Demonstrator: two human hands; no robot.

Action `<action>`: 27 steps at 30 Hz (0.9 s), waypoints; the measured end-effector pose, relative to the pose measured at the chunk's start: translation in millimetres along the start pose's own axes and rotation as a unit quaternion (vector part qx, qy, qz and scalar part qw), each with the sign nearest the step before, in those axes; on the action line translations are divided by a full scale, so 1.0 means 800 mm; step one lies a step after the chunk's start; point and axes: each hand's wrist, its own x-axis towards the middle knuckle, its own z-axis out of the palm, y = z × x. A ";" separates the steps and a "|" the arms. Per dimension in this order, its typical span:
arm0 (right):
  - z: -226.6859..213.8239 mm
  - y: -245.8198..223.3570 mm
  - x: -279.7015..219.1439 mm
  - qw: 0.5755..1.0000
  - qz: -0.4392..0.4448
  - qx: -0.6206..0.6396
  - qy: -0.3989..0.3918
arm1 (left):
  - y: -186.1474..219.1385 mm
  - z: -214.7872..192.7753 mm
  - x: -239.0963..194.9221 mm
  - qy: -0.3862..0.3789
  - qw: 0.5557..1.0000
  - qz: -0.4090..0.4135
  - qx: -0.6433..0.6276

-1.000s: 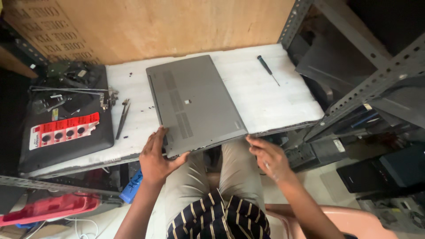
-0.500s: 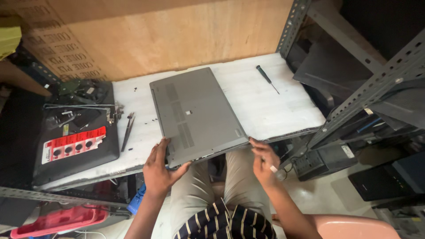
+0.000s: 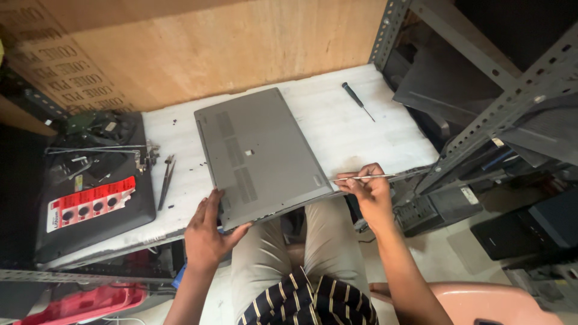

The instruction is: The person removes the back cover of a laptop using a screwdriver, then disconnects the battery connector and removes the battery from the motherboard. The back cover is placed aside, and the battery is set on the workbench.

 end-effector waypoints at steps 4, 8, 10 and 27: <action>0.000 -0.011 -0.001 1.000 0.010 -0.008 -0.022 | 0.002 -0.007 0.005 -0.002 1.000 0.012 -0.013; 0.004 -0.017 0.002 0.998 0.064 -0.023 0.018 | 0.005 -0.009 0.008 -0.003 1.000 0.014 0.013; 0.008 -0.016 0.008 0.994 0.093 -0.021 0.050 | 0.004 -0.009 0.009 -0.011 1.000 0.008 0.005; 0.039 0.030 0.113 0.984 0.144 -0.020 0.100 | 0.002 -0.001 0.004 -0.011 1.000 -0.005 -0.016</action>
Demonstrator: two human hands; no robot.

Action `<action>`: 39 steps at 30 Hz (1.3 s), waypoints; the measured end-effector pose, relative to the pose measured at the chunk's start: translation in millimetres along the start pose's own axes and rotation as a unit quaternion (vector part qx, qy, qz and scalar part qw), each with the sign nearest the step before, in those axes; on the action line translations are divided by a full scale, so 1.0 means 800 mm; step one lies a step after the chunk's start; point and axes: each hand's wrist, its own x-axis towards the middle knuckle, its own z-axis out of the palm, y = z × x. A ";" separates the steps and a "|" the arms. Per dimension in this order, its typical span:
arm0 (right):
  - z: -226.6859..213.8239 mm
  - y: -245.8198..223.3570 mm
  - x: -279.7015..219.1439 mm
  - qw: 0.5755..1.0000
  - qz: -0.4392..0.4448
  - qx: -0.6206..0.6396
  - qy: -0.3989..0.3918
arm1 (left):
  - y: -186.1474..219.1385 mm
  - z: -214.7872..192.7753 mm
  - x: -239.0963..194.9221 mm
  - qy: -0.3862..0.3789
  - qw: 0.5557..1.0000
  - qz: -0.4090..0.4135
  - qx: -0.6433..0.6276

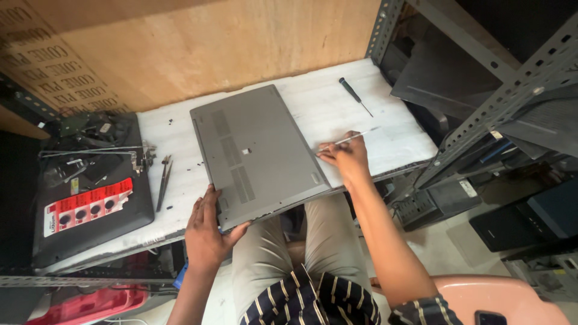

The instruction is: The person removes the back cover of a laptop using a screwdriver, then disconnects the battery connector and removes the battery from the motherboard. The back cover is placed aside, and the battery is set on the workbench.

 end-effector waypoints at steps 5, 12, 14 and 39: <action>0.019 -0.007 0.049 0.999 0.042 -0.018 -0.001 | -0.002 0.001 -0.002 0.005 1.000 0.021 -0.001; 0.114 -0.025 0.038 0.990 0.087 0.073 -0.079 | 0.001 0.000 -0.007 -0.011 1.000 0.009 0.012; 0.114 -0.040 0.037 0.993 0.041 0.085 -0.072 | 0.002 0.002 -0.007 -0.013 1.000 -0.004 0.005; 0.125 0.049 0.324 0.834 -0.259 -0.437 -0.217 | -0.015 0.009 -0.016 0.008 0.999 0.012 0.045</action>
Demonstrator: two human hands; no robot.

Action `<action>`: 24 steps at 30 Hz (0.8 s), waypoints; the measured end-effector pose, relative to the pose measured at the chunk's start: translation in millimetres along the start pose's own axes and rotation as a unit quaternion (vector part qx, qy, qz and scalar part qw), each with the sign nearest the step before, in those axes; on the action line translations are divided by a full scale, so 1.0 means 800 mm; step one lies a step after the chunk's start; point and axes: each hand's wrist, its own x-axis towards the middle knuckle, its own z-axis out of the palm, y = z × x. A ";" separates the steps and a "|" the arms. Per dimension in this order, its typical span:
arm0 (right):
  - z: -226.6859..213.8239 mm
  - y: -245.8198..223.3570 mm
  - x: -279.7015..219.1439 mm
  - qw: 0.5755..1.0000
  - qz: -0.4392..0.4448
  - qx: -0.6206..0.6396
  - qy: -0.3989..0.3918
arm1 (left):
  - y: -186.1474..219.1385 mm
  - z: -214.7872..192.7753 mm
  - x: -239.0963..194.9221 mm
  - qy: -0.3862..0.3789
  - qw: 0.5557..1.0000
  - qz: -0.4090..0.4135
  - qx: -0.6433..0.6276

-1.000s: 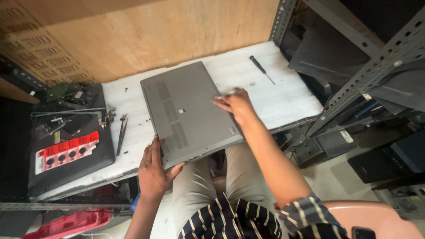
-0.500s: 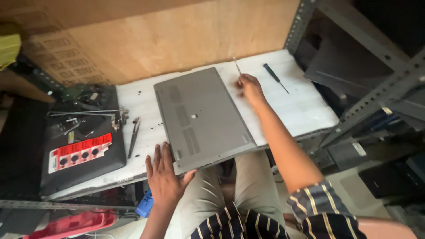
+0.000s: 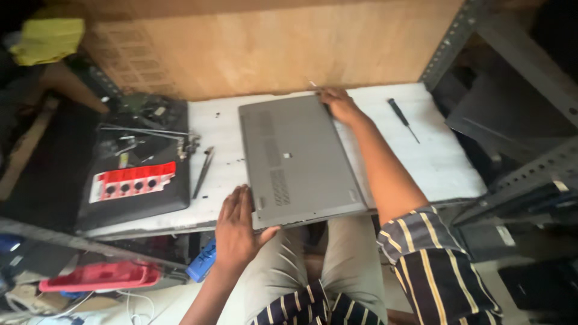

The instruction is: The person removes the back cover of a laptop using a screwdriver, then disconnects the battery connector and removes the battery from the motherboard. The back cover is placed aside, and the battery is set on the workbench.

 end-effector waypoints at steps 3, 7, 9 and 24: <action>-0.013 -0.006 -0.006 0.995 0.035 0.082 -0.045 | -0.002 -0.010 0.003 -0.016 1.000 0.017 0.008; -0.061 0.007 -0.034 0.996 0.064 0.055 -0.036 | -0.004 -0.013 0.022 -0.018 0.999 0.036 -0.001; -0.091 0.020 -0.057 0.990 0.102 0.089 -0.042 | -0.008 -0.014 0.029 -0.030 0.998 0.060 0.011; -0.141 0.034 -0.182 0.986 0.132 0.055 0.087 | -0.089 -0.036 0.113 -0.231 0.954 0.187 -0.052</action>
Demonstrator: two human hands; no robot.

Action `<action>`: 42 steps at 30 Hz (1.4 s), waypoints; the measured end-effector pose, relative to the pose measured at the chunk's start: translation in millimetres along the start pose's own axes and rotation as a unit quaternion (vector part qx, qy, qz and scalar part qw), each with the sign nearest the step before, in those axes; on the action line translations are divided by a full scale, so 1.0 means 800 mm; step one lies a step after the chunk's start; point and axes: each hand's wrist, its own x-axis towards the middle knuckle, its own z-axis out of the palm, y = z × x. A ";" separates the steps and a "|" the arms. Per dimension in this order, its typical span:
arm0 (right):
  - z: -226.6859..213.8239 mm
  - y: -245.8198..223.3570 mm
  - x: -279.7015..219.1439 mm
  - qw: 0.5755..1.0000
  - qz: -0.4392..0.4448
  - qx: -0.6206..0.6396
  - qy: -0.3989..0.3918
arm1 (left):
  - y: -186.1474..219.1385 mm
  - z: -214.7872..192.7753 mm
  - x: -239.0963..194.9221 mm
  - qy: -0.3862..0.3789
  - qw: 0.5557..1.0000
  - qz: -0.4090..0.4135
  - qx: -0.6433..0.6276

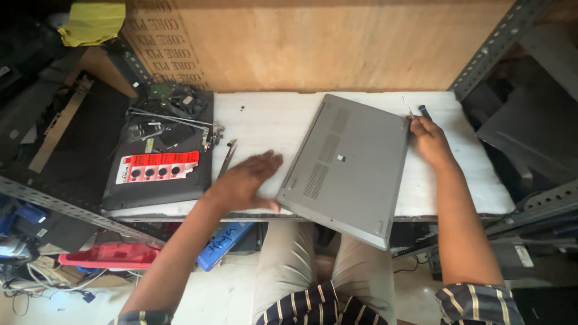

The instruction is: The person removes the back cover of a laptop using a screwdriver, then disconnects the battery connector and removes the battery from the motherboard. The back cover is placed aside, and the battery is set on the workbench.

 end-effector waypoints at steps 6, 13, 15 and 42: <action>-0.002 -0.031 -0.012 1.000 0.005 -0.020 0.009 | -0.017 -0.001 0.006 -0.020 0.999 0.032 0.035; -0.001 -0.050 -0.020 1.000 0.002 -0.010 0.012 | -0.028 -0.025 -0.027 -0.068 0.992 -0.070 0.083; -0.003 -0.050 -0.022 1.000 -0.005 -0.015 0.011 | -0.030 -0.030 -0.038 -0.068 0.989 -0.088 0.101; -0.001 -0.007 -0.002 0.998 -0.061 0.025 0.005 | 0.084 0.024 -0.038 0.081 0.984 -0.114 0.110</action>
